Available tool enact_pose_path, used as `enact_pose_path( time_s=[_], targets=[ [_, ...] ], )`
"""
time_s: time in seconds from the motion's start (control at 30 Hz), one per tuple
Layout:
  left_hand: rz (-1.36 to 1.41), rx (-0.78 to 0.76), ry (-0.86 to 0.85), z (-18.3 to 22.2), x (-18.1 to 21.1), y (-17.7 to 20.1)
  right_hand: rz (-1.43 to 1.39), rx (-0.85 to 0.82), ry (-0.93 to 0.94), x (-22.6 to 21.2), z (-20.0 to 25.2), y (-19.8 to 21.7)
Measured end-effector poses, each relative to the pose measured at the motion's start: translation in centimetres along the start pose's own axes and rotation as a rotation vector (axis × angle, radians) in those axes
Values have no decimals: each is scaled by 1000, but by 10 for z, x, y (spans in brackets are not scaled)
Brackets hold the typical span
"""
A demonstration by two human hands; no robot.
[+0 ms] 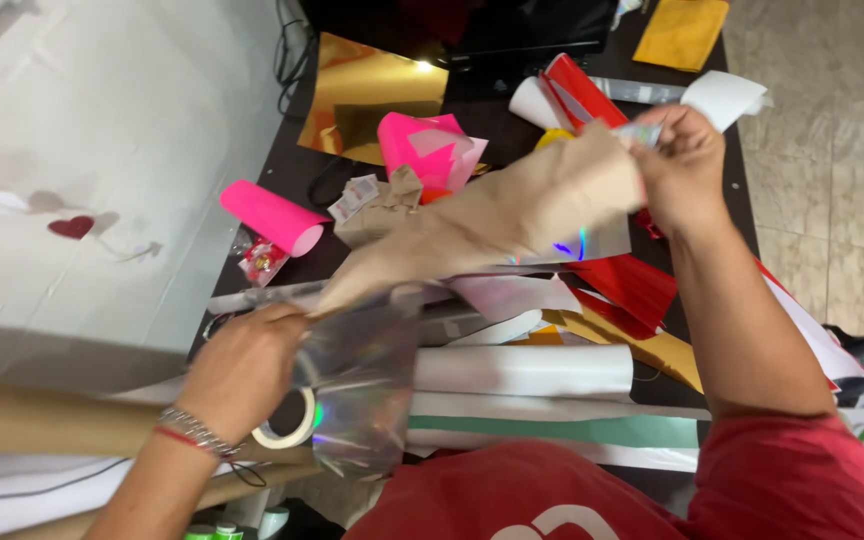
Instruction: The person sorts through a pile of vinyl rolls and scraps on a table, discarding some pieces into a bin and stacking others. They handle various colored and holographic vinyl sheets, tape, and a roll of holographic vinyl, organizing them into a neat pile.
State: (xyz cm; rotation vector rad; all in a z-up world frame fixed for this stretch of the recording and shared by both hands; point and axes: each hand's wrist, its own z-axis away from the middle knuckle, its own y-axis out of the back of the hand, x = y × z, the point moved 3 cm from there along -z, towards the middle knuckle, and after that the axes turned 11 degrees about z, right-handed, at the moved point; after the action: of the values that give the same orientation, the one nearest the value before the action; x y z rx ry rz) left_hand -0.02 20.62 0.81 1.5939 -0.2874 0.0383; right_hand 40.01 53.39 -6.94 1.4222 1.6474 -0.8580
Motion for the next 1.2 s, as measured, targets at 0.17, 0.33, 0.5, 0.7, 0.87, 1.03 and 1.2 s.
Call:
enact_pose_path(
  time_s=[0.17, 0.33, 0.5, 0.7, 0.87, 1.03, 1.2],
  targets=[
    [49, -54, 248, 27, -48, 7, -5, 168, -32, 63, -41, 44],
    [115, -72, 559, 45, -67, -3, 23, 387, -209, 84, -44, 62],
    [64, -103, 612, 56, -75, -4, -83, 482, -238, 103, -44, 71],
    [28, -121, 647, 63, -68, -1, -267, 395, -480, 115, -43, 44],
    [50, -41, 576, 82, -72, -2, 626, 134, -56, 81, -13, 17],
    [-10, -103, 763, 85, -56, 7, 1025, -722, 497, -2, 45, -55],
    [53, -119, 759, 79, -48, 21, 893, -486, 440, 11, 37, -54]
  ],
)
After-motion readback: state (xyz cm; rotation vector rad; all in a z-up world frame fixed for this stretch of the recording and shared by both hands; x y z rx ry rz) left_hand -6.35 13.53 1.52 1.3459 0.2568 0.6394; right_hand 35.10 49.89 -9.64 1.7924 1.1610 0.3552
